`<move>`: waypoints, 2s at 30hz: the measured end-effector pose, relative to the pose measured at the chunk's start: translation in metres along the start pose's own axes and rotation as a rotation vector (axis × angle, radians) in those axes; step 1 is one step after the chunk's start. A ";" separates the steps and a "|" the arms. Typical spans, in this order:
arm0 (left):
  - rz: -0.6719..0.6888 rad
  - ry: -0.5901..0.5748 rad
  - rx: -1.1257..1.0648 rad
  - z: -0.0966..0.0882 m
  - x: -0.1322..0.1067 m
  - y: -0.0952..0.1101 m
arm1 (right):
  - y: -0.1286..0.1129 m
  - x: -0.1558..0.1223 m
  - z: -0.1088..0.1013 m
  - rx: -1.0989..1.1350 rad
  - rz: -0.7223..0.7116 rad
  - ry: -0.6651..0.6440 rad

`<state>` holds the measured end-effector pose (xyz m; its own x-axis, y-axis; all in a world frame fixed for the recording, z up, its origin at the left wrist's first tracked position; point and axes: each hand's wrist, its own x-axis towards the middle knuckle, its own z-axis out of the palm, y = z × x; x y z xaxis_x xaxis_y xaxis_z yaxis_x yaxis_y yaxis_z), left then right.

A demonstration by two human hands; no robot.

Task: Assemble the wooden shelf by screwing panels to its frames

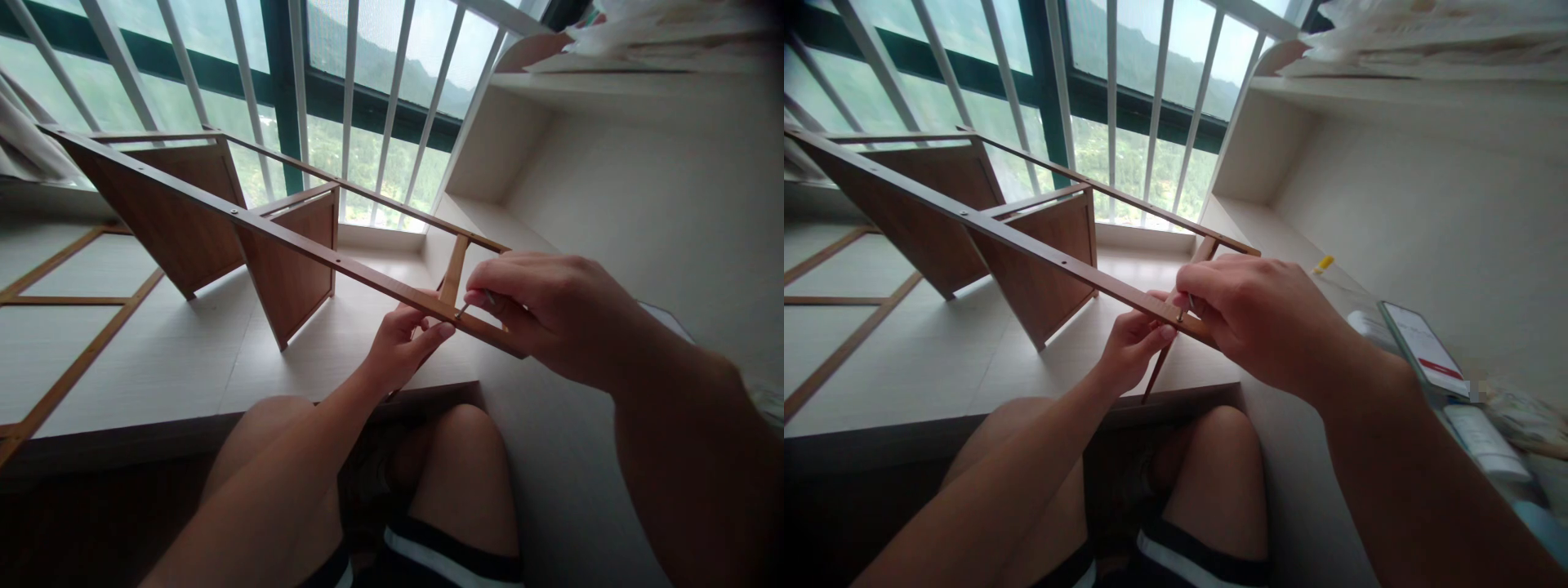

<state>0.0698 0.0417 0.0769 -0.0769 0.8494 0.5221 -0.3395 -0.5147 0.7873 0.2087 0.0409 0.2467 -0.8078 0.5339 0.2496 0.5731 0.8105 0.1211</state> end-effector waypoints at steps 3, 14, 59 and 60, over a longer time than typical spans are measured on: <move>-0.008 0.006 -0.005 0.000 0.000 0.000 | -0.003 0.001 -0.003 -0.025 0.052 0.001; -0.013 0.017 -0.011 0.001 0.000 0.001 | -0.009 0.000 -0.004 -0.093 0.214 0.056; -0.013 0.029 0.036 0.003 0.000 0.002 | -0.013 -0.001 -0.007 -0.133 0.244 0.018; -0.013 0.032 0.037 0.002 0.000 0.002 | -0.010 -0.001 -0.009 -0.119 0.202 -0.009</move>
<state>0.0713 0.0403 0.0793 -0.1024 0.8591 0.5014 -0.3062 -0.5068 0.8059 0.2051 0.0297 0.2532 -0.6759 0.6850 0.2720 0.7351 0.6529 0.1823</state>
